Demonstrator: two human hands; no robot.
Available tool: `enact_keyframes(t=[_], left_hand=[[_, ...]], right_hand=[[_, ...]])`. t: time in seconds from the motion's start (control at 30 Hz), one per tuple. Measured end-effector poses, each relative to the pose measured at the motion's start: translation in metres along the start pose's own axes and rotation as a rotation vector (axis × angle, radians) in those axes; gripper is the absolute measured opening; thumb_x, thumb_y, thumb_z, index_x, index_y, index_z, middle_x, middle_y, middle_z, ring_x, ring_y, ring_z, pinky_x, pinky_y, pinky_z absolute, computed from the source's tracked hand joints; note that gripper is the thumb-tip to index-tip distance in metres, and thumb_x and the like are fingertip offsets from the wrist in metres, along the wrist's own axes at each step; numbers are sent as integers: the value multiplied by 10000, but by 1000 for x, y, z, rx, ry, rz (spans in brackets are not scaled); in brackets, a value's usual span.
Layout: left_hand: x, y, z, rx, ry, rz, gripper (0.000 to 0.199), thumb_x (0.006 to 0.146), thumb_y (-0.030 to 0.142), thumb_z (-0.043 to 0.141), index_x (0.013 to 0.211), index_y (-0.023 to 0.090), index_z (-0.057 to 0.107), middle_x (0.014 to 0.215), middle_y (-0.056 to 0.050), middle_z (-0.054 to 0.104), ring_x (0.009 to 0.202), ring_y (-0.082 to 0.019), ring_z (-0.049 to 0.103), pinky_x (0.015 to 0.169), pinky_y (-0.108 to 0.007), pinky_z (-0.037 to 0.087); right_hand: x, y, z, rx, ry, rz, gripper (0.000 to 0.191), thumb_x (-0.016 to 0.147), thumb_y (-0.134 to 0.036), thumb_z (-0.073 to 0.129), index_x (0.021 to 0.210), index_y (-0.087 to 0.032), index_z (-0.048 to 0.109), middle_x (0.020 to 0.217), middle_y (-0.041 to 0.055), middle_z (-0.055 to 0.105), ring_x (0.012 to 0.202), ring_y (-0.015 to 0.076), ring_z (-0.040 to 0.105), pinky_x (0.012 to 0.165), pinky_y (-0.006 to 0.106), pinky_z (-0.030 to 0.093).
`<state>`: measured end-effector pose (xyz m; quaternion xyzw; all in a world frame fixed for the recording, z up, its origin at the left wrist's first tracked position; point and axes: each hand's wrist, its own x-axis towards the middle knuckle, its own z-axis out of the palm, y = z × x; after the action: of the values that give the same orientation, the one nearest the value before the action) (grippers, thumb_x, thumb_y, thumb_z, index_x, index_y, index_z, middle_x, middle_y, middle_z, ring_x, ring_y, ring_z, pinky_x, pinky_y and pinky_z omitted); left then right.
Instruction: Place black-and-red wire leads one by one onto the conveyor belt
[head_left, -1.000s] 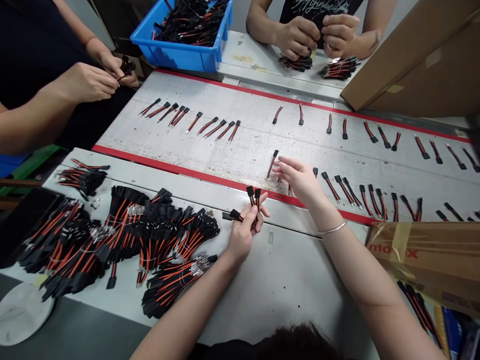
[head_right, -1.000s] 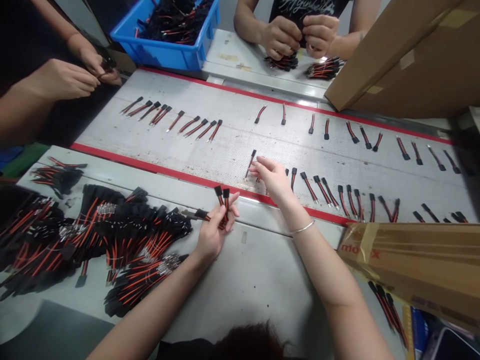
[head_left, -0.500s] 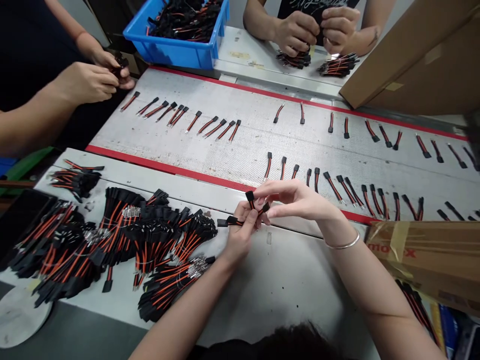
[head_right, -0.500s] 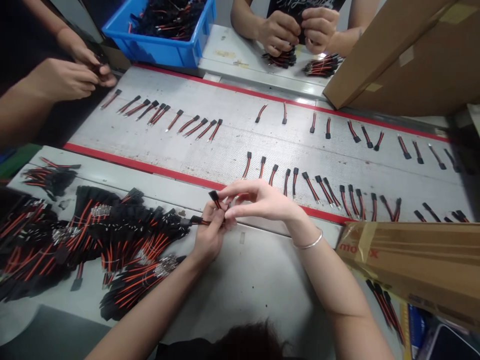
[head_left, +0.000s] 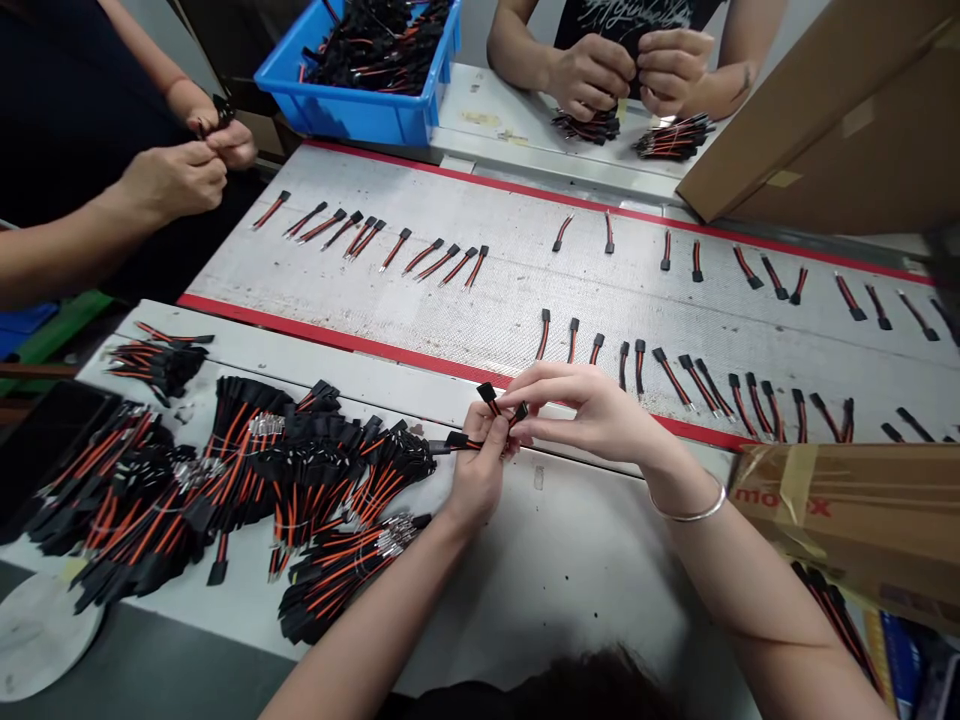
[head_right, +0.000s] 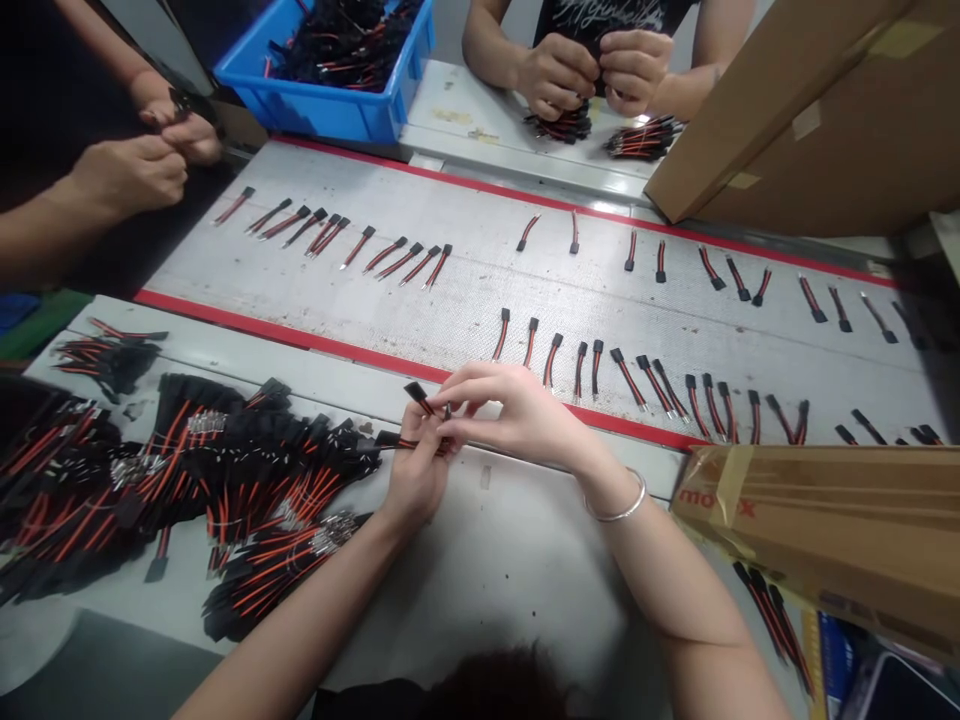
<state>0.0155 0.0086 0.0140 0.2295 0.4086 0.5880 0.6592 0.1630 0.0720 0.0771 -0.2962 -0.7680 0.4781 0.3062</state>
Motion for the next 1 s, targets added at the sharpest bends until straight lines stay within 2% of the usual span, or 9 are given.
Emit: enact_keyframes(t=[0.13,0.23,0.33,0.47,0.57,0.63,0.77,0.83,1.0], left_hand=[[2,-1,-1,6,-10,6,417,771,572,790,812,218,573,666,45,537,560,-78,457,487,-196,342],[2,-5,-6,76,-54,33,347,859,552,707,871,212,633,784,-2,635,537,-76,473,437,-213,312],[-1,-7,-9,163,-106,38,286,925,490,650,895,208,685,752,1,620,495,-60,402,438,-228,273],[-4,-4,-10,215,-91,-5,291,891,500,685,873,212,725,726,-2,603,562,-87,401,500,-244,302],[-6,-3,-9,227,-90,3,277,885,493,691,882,221,744,775,-18,652,631,-110,457,550,-249,349],[-6,-4,-10,234,-102,19,257,898,474,680,889,227,750,805,-27,678,692,-128,513,599,-254,392],[-7,-6,-14,286,-123,70,251,915,459,659,866,228,745,847,-34,699,769,-161,587,703,-288,467],[-7,-5,-15,322,-142,72,247,910,450,668,831,226,735,867,-35,706,819,-183,612,738,-303,484],[-10,6,-11,380,-221,72,253,900,443,683,793,218,733,878,-36,718,861,-208,629,787,-325,494]], right_hand=[[2,0,-1,101,81,78,107,866,-310,782,940,-233,791,1052,65,735,958,193,682,837,354,568],[8,9,-7,204,356,223,175,911,-380,720,860,-213,737,890,43,737,765,145,642,672,299,521],[17,34,-14,238,586,394,283,936,-452,654,868,-183,708,716,11,663,555,85,498,517,252,405],[23,63,-15,172,545,525,314,882,-450,698,966,-151,744,827,43,694,650,109,576,681,297,497],[18,58,-14,142,541,549,350,836,-395,754,1086,-149,748,931,73,732,802,164,657,851,367,522],[13,44,-17,174,438,508,330,851,-388,748,1102,-174,763,1002,84,745,868,179,668,859,369,531],[4,13,-23,352,-54,259,258,855,-314,780,1096,-224,791,1054,77,731,923,179,651,769,317,547],[3,5,-24,394,-212,140,287,846,-260,794,1131,-228,787,1005,69,708,904,172,633,756,312,549],[4,5,-20,425,-269,73,193,866,-202,774,1057,-218,799,946,39,644,819,131,608,763,298,564]])
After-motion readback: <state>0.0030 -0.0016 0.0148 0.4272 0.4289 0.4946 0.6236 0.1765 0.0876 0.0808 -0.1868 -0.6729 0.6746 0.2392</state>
